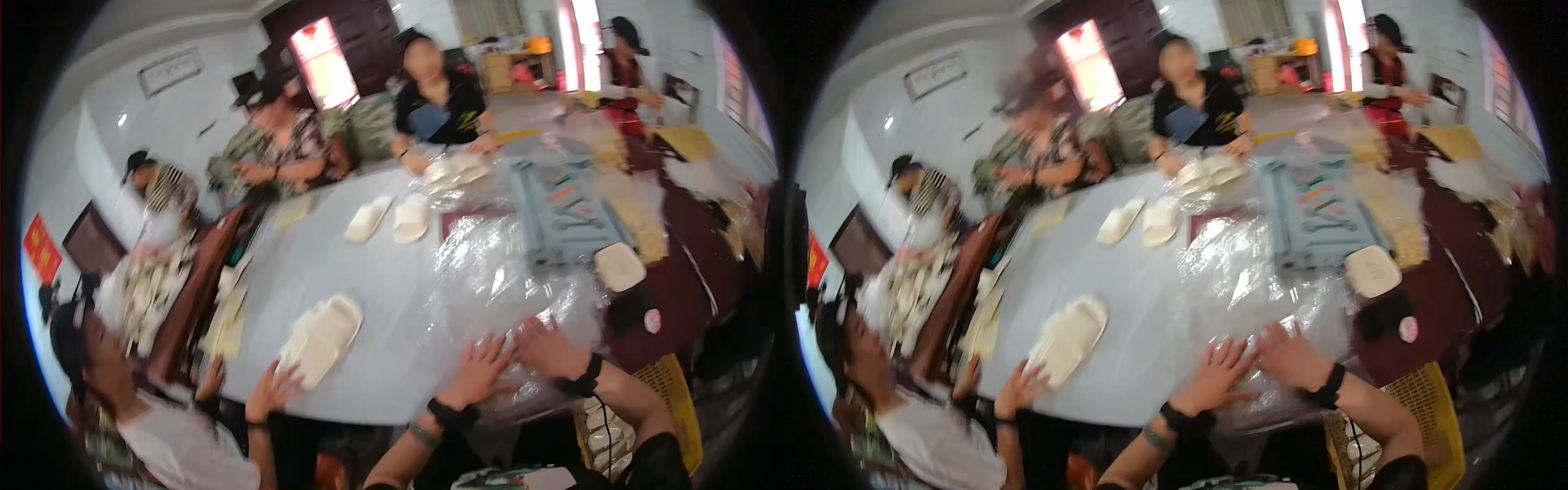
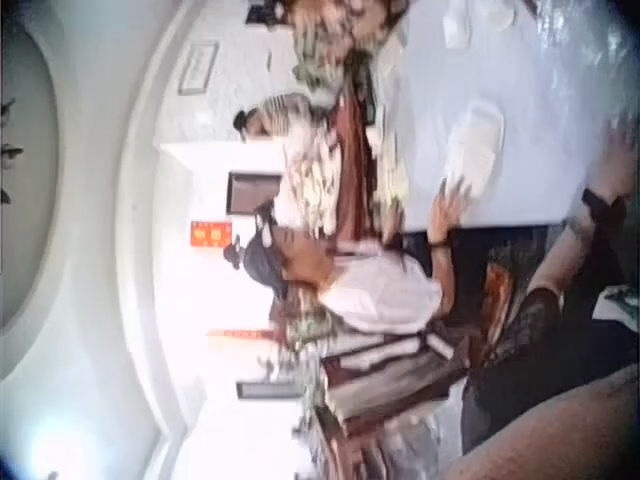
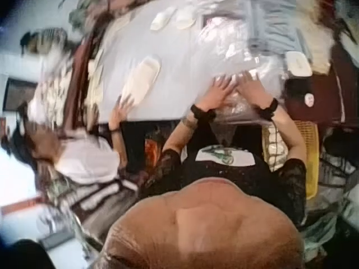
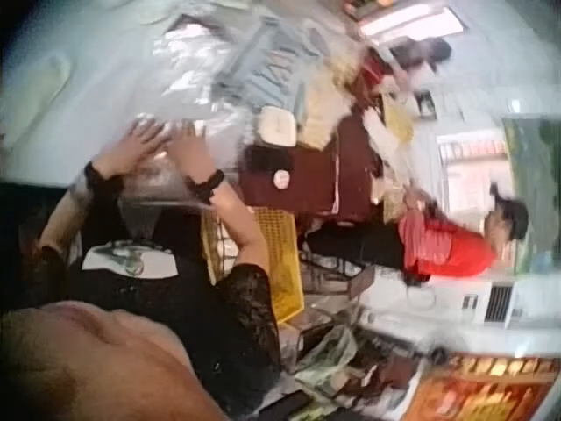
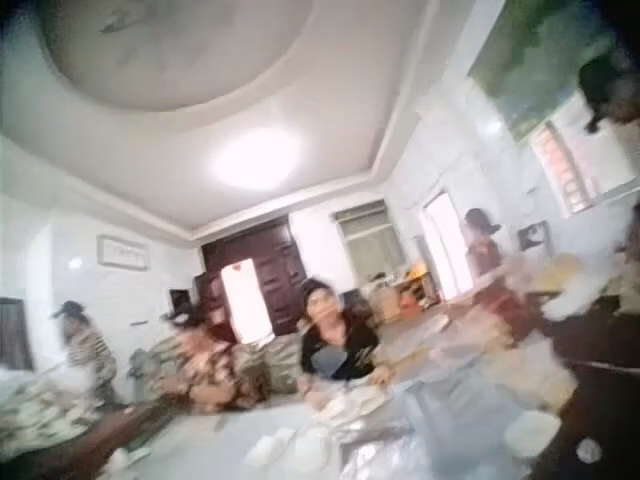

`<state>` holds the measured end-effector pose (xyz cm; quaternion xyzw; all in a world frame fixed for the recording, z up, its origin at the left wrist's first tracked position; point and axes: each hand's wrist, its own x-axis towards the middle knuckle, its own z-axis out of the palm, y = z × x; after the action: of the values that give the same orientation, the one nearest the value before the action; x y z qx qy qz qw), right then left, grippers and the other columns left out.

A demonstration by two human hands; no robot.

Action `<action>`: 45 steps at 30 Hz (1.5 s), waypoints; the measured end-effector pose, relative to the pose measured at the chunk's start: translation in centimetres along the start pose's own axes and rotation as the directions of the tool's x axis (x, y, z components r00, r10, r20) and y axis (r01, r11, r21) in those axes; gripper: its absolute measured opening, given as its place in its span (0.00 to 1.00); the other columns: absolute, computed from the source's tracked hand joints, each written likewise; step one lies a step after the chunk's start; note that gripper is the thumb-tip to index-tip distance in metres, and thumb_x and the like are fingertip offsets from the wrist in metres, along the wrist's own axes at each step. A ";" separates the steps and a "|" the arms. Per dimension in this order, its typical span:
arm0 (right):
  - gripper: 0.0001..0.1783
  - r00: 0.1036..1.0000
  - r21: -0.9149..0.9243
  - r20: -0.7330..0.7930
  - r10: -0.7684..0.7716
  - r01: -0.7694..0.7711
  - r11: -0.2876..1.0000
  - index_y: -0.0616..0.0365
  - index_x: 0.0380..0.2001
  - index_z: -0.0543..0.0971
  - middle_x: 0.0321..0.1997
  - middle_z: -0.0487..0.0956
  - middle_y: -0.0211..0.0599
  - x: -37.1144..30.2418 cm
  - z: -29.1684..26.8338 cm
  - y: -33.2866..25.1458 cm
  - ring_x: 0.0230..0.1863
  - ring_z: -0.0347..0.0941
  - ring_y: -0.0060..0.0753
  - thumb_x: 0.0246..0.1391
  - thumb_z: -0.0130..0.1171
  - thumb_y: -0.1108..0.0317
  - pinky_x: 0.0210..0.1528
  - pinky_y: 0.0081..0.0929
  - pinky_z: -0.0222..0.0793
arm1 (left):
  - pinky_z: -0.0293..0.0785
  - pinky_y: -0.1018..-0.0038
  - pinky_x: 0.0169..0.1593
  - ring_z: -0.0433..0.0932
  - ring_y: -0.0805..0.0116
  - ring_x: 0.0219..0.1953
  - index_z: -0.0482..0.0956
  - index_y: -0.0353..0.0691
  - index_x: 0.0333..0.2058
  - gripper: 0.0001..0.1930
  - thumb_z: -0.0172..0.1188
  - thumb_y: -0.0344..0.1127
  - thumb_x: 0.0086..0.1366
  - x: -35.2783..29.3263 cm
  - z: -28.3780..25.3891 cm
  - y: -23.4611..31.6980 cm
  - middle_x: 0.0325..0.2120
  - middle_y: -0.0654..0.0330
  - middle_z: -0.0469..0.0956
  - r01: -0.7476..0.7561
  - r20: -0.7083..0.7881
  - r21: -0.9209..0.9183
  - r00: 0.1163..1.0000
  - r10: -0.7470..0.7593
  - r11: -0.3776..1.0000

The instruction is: Packing pairs of slippers into plastic bags and placing them into a collection basket.

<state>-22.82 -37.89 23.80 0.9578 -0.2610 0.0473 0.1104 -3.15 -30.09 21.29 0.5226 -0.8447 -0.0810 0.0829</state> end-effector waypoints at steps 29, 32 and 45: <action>0.30 0.995 0.451 -0.023 0.101 -0.079 0.889 0.55 0.56 0.66 0.63 0.60 0.47 0.6 4.3 -0.3 0.67 0.50 0.49 0.52 0.51 0.52 0.66 0.51 0.38 | 0.68 0.63 0.53 0.74 0.57 0.49 0.52 0.36 0.63 0.38 0.51 0.26 0.50 -23.0 -11.1 -21.7 0.43 0.47 0.76 0.663 -0.729 0.362 0.639 -0.244 0.655; 0.31 0.974 0.408 0.003 0.228 -0.209 0.889 0.56 0.58 0.65 0.64 0.60 0.46 -2.6 3.1 1.3 0.67 0.49 0.49 0.52 0.53 0.55 0.67 0.49 0.36 | 0.68 0.75 0.24 0.68 0.72 0.18 0.16 0.36 0.62 0.52 0.52 0.28 0.55 -19.6 -15.6 -17.8 0.17 0.59 0.72 0.227 -0.620 -0.758 0.044 -0.784 0.612; 0.30 0.986 0.386 -0.022 0.165 -0.143 0.911 0.57 0.59 0.64 0.67 0.57 0.46 -1.0 2.4 1.4 0.68 0.47 0.50 0.54 0.51 0.58 0.68 0.45 0.36 | 0.63 0.76 0.17 0.64 0.74 0.13 0.17 0.30 0.60 0.53 0.54 0.27 0.50 -25.4 -34.8 -18.2 0.15 0.62 0.68 0.104 -0.611 -0.788 -0.014 -0.792 0.606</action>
<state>-24.30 -39.15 21.54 0.9357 -0.3183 0.1319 -0.0760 31.67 -17.14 49.71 0.6576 -0.2900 0.0103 0.6952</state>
